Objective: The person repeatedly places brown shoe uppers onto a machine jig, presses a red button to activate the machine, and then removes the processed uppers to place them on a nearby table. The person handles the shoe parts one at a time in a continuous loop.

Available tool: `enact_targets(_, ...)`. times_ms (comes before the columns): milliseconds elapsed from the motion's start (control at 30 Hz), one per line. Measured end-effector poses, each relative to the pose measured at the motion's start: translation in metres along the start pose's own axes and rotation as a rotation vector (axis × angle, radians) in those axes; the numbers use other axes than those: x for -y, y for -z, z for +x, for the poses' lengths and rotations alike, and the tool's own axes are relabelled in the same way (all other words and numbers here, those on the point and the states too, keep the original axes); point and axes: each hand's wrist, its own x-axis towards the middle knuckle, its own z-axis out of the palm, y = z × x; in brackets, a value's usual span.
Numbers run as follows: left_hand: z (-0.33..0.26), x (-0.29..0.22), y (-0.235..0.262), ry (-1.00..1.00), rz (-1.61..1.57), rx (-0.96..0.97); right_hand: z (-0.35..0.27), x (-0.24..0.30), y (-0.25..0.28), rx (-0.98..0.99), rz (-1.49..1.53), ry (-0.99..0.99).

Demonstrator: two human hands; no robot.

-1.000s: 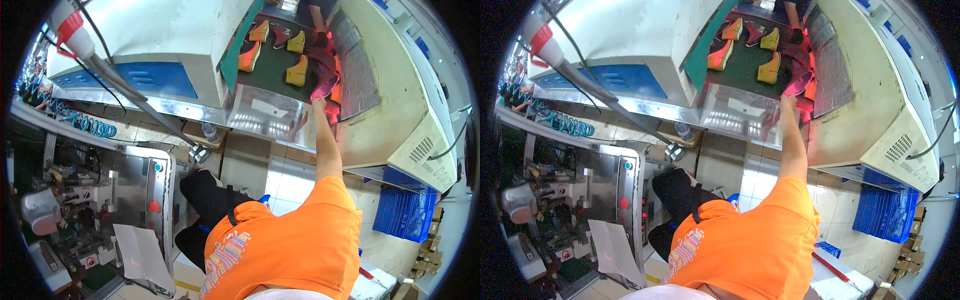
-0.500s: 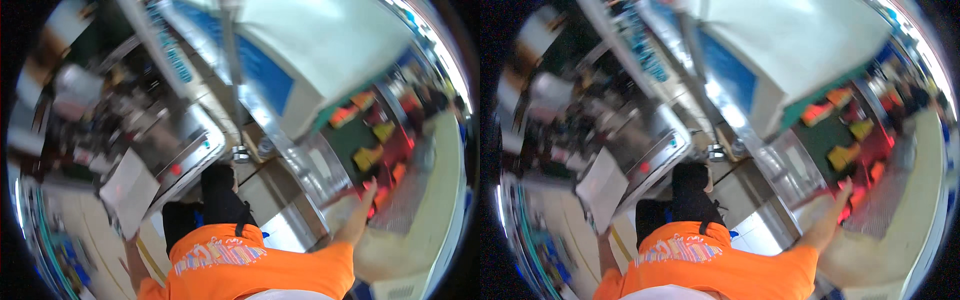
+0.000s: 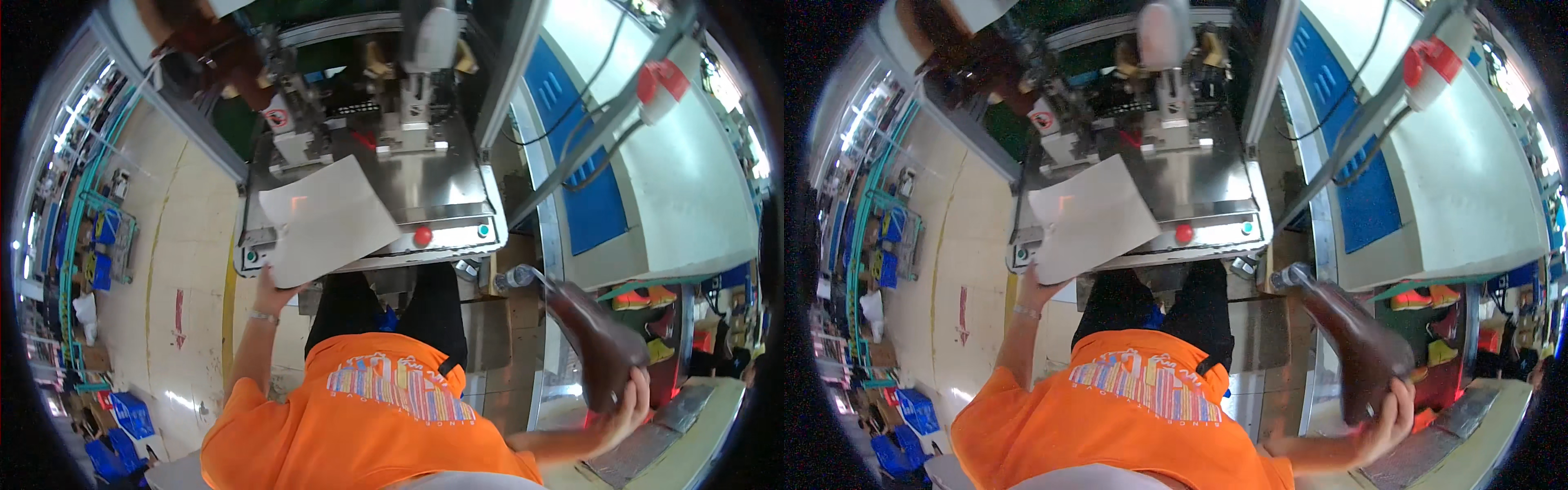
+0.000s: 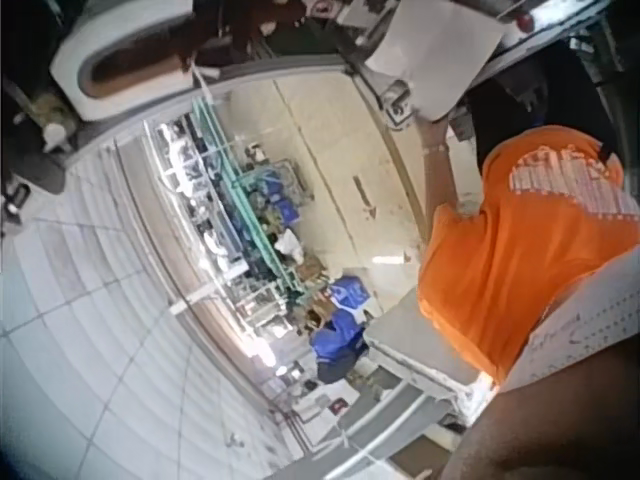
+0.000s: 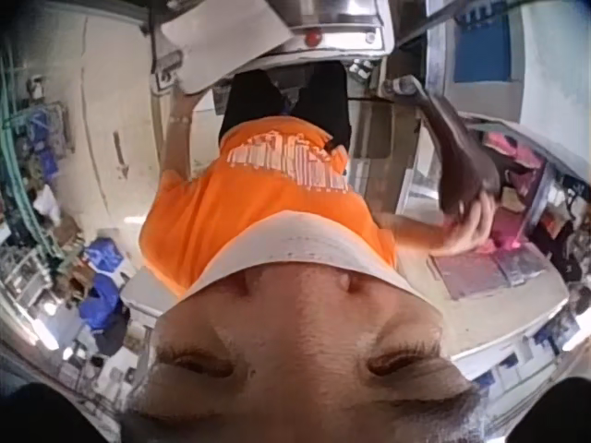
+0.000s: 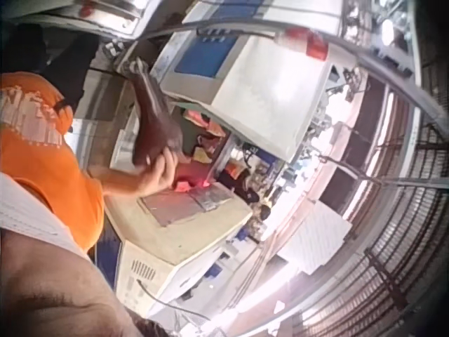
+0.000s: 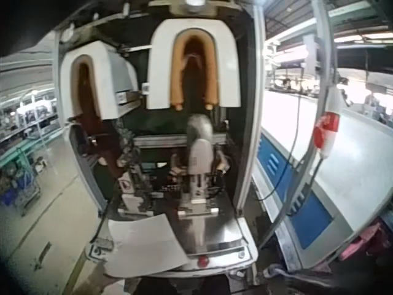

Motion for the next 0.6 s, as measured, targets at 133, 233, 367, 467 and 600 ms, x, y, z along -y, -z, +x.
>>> enact_targets(133,-0.002,0.055,-0.039,0.105,0.435,0.219,0.032,-0.005,-0.122,0.241,0.186,-0.057)
enact_targets(233,0.003,0.092,-0.045,0.324,0.442,0.387,0.041,-0.003,-0.221,0.505,0.230,-0.068)
enact_targets(367,-0.014,0.094,-0.058,0.621,1.172,0.647,0.031,-0.064,-0.315,0.873,0.047,0.068)
enact_targets(467,-0.049,0.046,-0.079,0.339,1.547,0.641,0.014,-0.079,-0.327,1.012,-0.158,0.212)
enact_targets(600,-0.075,-0.036,-0.090,-0.333,1.151,0.348,0.019,-0.020,-0.326,0.734,-0.192,0.468)
